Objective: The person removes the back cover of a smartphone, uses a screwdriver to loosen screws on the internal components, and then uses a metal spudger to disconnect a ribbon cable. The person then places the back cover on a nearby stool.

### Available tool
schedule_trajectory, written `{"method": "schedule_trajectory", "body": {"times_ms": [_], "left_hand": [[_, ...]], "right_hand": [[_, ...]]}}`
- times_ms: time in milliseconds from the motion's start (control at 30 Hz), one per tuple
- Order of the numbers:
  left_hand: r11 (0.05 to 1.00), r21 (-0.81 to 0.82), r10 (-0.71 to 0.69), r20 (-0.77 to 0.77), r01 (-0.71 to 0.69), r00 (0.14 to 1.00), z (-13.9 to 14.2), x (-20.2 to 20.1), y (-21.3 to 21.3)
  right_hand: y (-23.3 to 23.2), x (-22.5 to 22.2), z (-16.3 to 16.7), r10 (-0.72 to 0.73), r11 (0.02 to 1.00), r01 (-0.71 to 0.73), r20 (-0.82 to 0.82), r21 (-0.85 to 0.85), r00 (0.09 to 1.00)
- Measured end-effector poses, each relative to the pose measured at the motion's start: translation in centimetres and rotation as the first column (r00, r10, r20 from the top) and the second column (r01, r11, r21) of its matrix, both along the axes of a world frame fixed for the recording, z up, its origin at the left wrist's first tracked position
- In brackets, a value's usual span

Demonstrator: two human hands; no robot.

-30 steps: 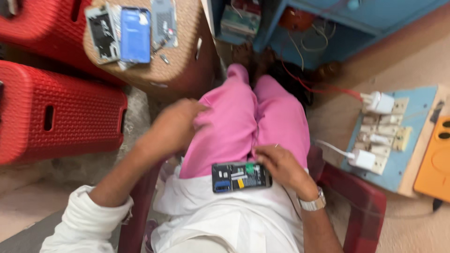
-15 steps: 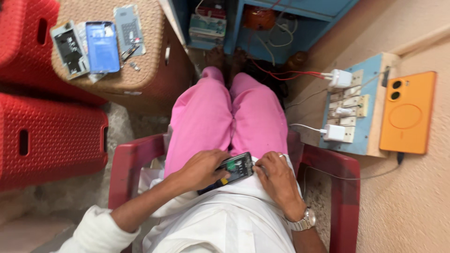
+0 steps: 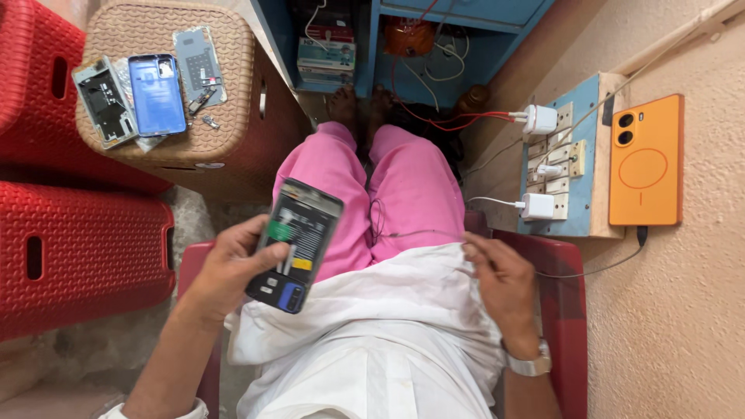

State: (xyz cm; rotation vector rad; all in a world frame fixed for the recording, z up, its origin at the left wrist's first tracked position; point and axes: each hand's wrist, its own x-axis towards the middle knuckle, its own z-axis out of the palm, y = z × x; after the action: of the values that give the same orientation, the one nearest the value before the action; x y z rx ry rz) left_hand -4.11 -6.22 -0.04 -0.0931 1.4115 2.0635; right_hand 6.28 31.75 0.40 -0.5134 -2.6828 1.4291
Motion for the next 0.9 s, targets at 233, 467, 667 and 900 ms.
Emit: {"method": "schedule_trajectory", "body": {"times_ms": [233,467,667,900], "left_hand": [[0.994,0.099,0.051,0.036,-0.055,0.998,-0.3,0.9,-1.9],[0.999,-0.011,-0.034,0.035,0.035,0.999,-2.8,1.5,0.1],[0.999,-0.046,0.005,0.065,-0.002,0.998,-3.2,1.6,-0.4],[0.999,-0.037,0.009,0.105,-0.005,0.994,-3.5,0.3,-0.2]], "right_hand": [[2.9,-0.5,1.2,0.05,0.819,-0.21,0.298,0.534,0.953],[-6.5,-7.6,-7.0,0.486,0.61,-0.415,0.095,0.675,0.869],[-10.3,-11.6,-10.6,0.431,0.44,-0.467,0.276,0.766,0.859],[-4.0,-11.0,-4.4,0.041,0.998,-0.047,-0.163,-0.036,0.986]]}}
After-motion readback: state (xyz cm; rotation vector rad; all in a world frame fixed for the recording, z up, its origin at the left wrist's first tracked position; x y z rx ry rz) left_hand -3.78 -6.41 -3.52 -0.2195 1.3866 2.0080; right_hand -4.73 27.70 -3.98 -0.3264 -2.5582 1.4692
